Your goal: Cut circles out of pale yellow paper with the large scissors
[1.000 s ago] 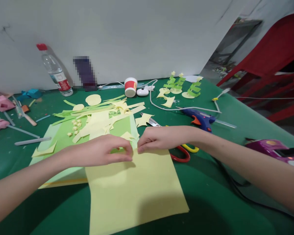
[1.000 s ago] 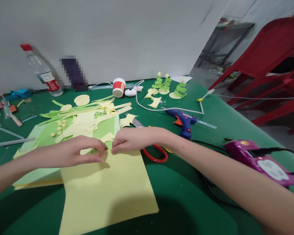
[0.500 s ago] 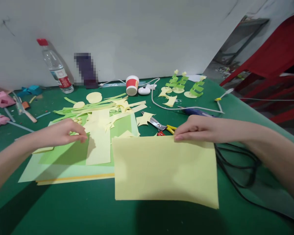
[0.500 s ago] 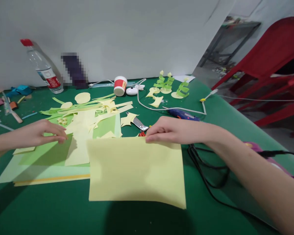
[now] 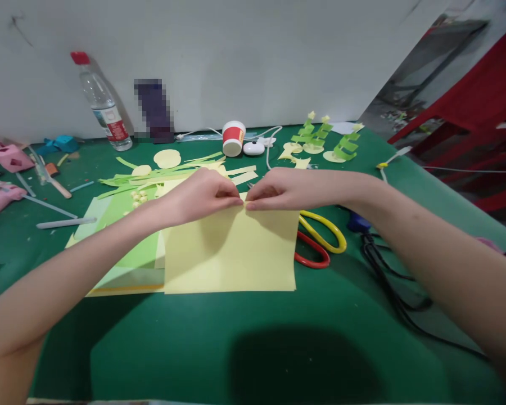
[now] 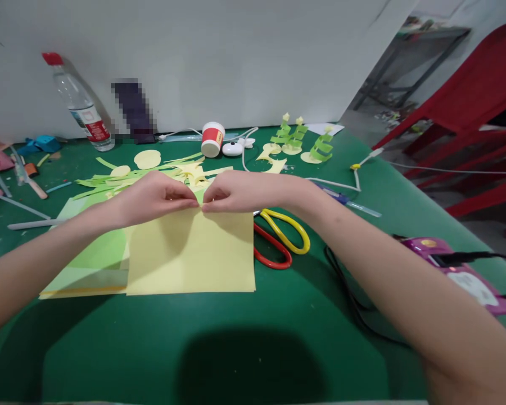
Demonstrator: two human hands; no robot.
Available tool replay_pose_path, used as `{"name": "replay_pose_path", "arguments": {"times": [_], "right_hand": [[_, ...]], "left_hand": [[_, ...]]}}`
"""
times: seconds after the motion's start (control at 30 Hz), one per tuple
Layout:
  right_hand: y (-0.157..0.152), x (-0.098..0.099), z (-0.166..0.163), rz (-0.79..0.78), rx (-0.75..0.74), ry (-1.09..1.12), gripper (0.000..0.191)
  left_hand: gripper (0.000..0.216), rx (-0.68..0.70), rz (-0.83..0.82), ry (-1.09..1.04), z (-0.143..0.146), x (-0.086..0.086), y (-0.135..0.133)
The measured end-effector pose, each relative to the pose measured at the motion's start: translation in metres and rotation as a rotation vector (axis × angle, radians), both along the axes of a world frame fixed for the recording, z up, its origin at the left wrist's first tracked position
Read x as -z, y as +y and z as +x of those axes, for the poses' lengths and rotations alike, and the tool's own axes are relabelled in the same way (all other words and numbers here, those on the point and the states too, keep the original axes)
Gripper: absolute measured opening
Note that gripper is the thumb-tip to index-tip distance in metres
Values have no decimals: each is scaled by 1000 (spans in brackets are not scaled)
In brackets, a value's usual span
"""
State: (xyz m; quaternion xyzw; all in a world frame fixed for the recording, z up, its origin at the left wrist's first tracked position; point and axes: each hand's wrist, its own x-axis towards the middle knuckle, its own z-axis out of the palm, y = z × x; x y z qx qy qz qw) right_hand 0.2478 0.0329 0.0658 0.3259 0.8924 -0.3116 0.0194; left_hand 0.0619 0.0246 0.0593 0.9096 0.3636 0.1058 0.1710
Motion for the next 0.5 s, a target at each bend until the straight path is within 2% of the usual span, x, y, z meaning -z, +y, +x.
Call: {"name": "replay_pose_path", "arguments": {"times": [0.2, 0.4, 0.5], "right_hand": [[16, 10, 3, -82, 52, 39, 29], [24, 12, 26, -204, 150, 43, 28], [23, 8, 33, -219, 194, 61, 30]], "left_hand": [[19, -149, -117, -16, -8, 1, 9], [19, -308, -183, -46, -45, 3, 17], [22, -468, -218, -189, -61, 4, 16]]}}
